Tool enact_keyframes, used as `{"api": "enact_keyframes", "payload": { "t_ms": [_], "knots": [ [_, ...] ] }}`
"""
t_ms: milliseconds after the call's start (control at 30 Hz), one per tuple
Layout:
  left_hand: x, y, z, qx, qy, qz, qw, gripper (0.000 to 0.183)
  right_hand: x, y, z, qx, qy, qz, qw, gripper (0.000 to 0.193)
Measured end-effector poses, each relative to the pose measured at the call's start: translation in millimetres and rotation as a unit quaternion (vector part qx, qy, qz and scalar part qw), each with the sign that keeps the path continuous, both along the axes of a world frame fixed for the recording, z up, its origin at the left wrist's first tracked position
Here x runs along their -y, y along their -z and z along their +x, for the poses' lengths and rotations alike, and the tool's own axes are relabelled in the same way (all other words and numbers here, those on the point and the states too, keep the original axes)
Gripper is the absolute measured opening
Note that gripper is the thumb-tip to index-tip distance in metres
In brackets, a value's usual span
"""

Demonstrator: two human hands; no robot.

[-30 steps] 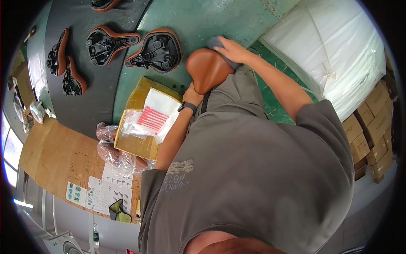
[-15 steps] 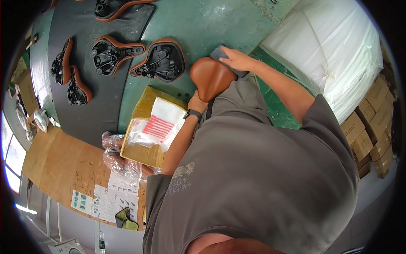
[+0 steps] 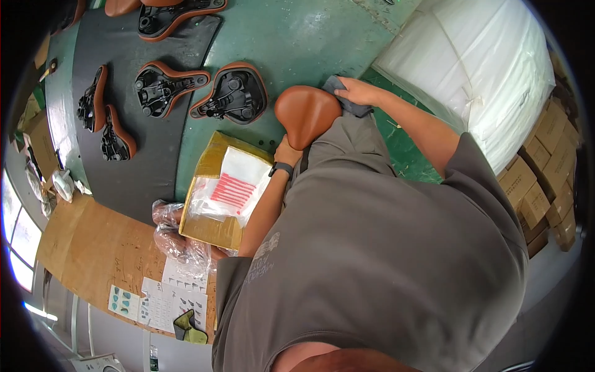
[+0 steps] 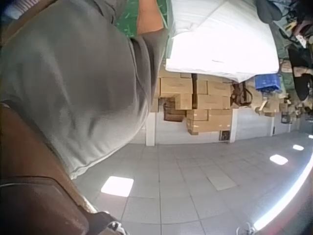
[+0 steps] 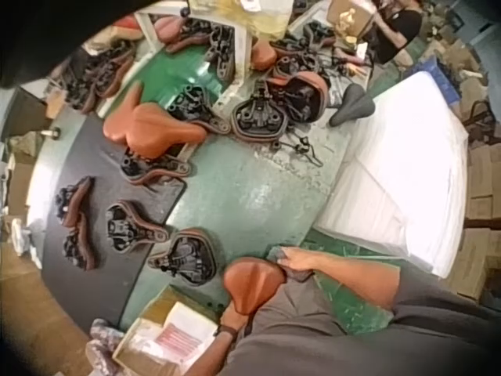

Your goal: The recorder is packing bicycle seats into plastic bags and then placing them into a cardboard box for shipping.

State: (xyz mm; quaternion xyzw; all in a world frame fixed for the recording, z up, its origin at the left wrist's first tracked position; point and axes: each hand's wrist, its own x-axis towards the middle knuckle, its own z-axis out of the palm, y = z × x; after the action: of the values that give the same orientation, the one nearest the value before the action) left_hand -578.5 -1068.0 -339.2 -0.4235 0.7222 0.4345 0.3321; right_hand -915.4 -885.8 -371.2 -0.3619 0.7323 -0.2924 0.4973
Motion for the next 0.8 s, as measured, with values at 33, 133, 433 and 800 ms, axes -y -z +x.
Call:
{"api": "enact_keyframes", "payload": {
  "t_ms": [33,133,433,800],
  "knots": [
    [-0.2,-0.4,3.7,-0.005,-0.02,0.001,1.0,0.052,14.6,-9.6,-4.7,0.002,-0.003,-0.003,1.0,0.055],
    [3.5,-8.7,0.8,-0.012,-0.022,-0.017,1.0,0.055,81.0,-25.1,-7.6,0.098,0.102,0.017,0.99,0.046],
    [34.7,-72.2,-28.8,-0.182,-0.284,0.348,0.875,0.07,152.9,-153.7,99.1,-0.116,-0.196,-0.29,0.929,0.023],
    [-11.1,-160.2,-74.2,-0.203,-0.366,0.342,0.841,0.06,126.2,-49.8,12.1,-0.203,0.024,-0.014,0.979,0.039]
  ]
}}
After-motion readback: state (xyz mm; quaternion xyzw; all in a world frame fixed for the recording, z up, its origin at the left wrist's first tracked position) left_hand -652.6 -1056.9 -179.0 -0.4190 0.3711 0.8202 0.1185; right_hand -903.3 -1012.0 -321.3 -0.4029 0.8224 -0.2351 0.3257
